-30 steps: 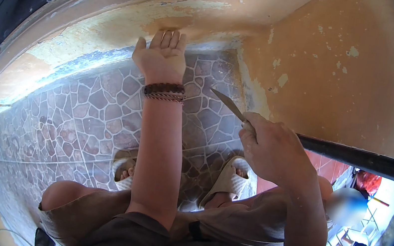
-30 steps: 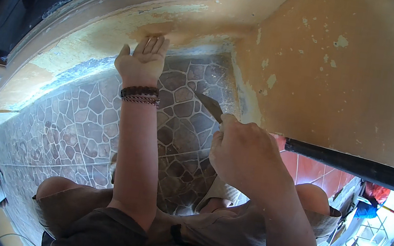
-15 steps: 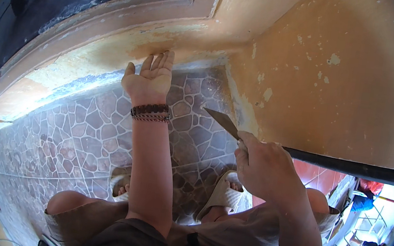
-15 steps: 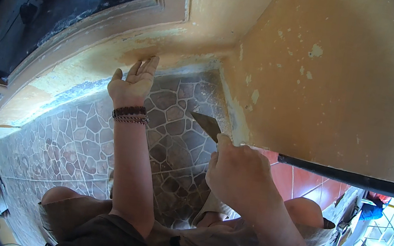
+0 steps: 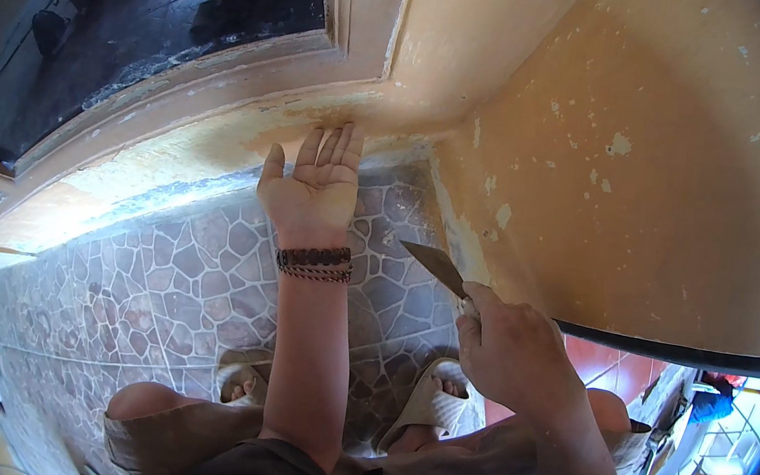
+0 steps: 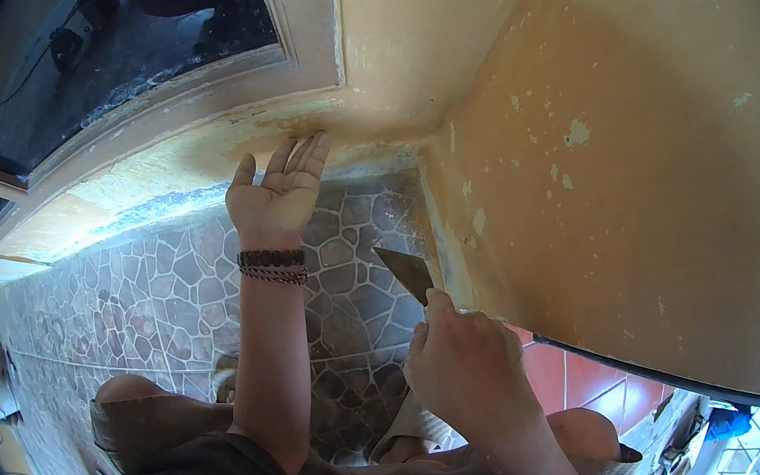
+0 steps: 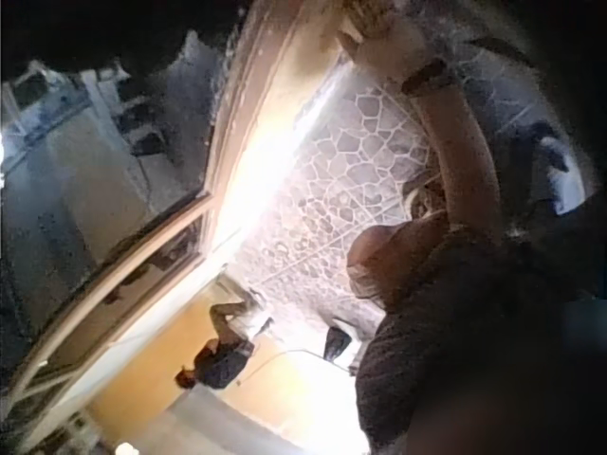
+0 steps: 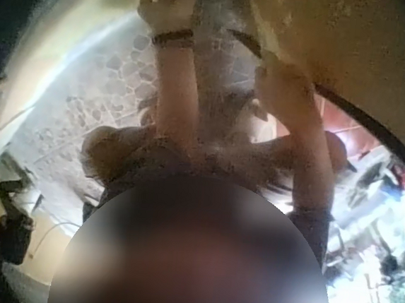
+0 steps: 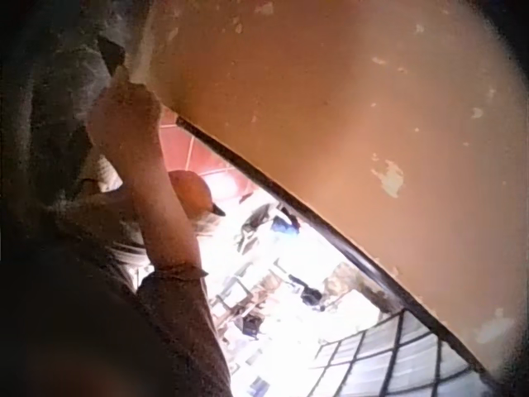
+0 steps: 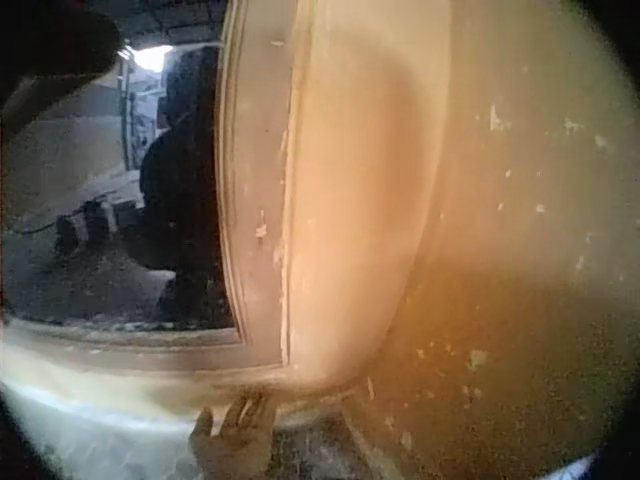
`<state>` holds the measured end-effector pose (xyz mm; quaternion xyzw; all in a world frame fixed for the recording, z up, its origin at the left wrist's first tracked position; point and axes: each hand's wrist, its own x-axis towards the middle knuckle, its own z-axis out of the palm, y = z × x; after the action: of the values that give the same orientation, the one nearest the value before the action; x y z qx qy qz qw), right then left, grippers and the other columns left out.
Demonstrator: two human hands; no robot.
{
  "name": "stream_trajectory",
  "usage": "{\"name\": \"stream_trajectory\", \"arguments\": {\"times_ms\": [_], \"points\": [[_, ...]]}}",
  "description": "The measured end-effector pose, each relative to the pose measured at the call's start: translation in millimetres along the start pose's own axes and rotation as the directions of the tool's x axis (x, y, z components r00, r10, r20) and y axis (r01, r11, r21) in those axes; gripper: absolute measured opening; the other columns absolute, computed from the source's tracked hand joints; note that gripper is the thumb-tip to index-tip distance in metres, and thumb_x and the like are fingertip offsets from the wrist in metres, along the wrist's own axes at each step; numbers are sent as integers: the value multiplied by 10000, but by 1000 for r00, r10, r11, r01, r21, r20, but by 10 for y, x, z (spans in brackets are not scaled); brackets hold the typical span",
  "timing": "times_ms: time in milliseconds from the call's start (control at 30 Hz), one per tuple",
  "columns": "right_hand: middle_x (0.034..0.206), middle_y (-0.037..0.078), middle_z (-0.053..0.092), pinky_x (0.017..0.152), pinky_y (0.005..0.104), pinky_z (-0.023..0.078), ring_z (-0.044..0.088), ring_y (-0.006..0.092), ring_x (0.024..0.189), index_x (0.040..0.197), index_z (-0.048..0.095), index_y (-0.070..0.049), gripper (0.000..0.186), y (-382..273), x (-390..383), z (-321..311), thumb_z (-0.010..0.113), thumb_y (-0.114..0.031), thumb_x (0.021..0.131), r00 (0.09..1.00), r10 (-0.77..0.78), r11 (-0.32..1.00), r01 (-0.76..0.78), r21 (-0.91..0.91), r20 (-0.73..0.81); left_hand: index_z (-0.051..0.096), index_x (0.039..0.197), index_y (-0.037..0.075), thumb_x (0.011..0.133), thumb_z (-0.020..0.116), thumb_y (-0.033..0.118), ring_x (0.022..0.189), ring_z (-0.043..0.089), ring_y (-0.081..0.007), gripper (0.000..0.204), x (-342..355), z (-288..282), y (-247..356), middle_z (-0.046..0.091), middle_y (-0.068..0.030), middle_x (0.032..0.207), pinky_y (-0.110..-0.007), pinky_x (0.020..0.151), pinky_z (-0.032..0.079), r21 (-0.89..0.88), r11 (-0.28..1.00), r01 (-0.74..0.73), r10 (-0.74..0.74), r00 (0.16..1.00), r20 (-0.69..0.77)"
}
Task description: Scraping and brushing a wall to prepare it for painting.
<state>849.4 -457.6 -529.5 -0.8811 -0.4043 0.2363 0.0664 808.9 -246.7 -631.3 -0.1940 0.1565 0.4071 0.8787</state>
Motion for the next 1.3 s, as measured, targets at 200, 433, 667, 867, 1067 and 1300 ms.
{"name": "stream_trajectory", "arguments": {"times_ms": [200,433,667,867,1067,1300], "points": [[736,263,590,663,472,471,604,391,729,1043,522,52,301,-54,15,-21,500,-138,810,986,-24,996,38,82,-163,148,1348,-74,904,350,249,1316,180,-363,585,-20,-30,30,138,-246,1414,-481,1069,227,106,993,-55,57,998,-12],[784,216,575,653,369,474,601,320,698,1151,422,48,368,-439,26,-27,541,-93,833,858,88,827,220,518,-506,321,1268,-90,891,376,181,1192,402,-343,467,-304,154,44,381,-243,1288,-437,1006,340,453,880,-142,155,988,8],[836,54,513,547,203,400,474,60,650,1115,399,4,289,-516,523,250,518,-38,855,711,240,382,557,738,-661,522,1072,-34,898,487,282,937,576,-199,362,-576,687,-636,589,-133,1014,-331,828,452,772,601,-208,-185,903,388],[991,23,524,745,204,401,485,58,853,1058,487,-23,169,-603,1043,246,419,-105,926,766,274,-60,618,784,-582,552,865,-21,897,530,268,625,589,-116,291,-266,902,-737,603,-75,727,-226,548,462,878,122,-463,-301,826,477],[911,-8,553,727,204,408,499,57,825,1015,560,-23,226,-495,1206,354,411,-179,949,752,223,-18,639,769,-620,528,790,-30,916,492,243,534,574,-119,303,-150,588,-771,602,-103,642,-257,465,434,808,73,-584,-135,797,589],[819,-18,552,678,207,400,458,42,750,863,566,-3,200,-475,1296,-54,460,-159,930,593,297,135,750,648,-749,533,788,-25,898,508,179,498,579,-161,233,-236,981,-1020,552,-123,572,-285,446,403,640,-35,-767,-112,640,760]]}}
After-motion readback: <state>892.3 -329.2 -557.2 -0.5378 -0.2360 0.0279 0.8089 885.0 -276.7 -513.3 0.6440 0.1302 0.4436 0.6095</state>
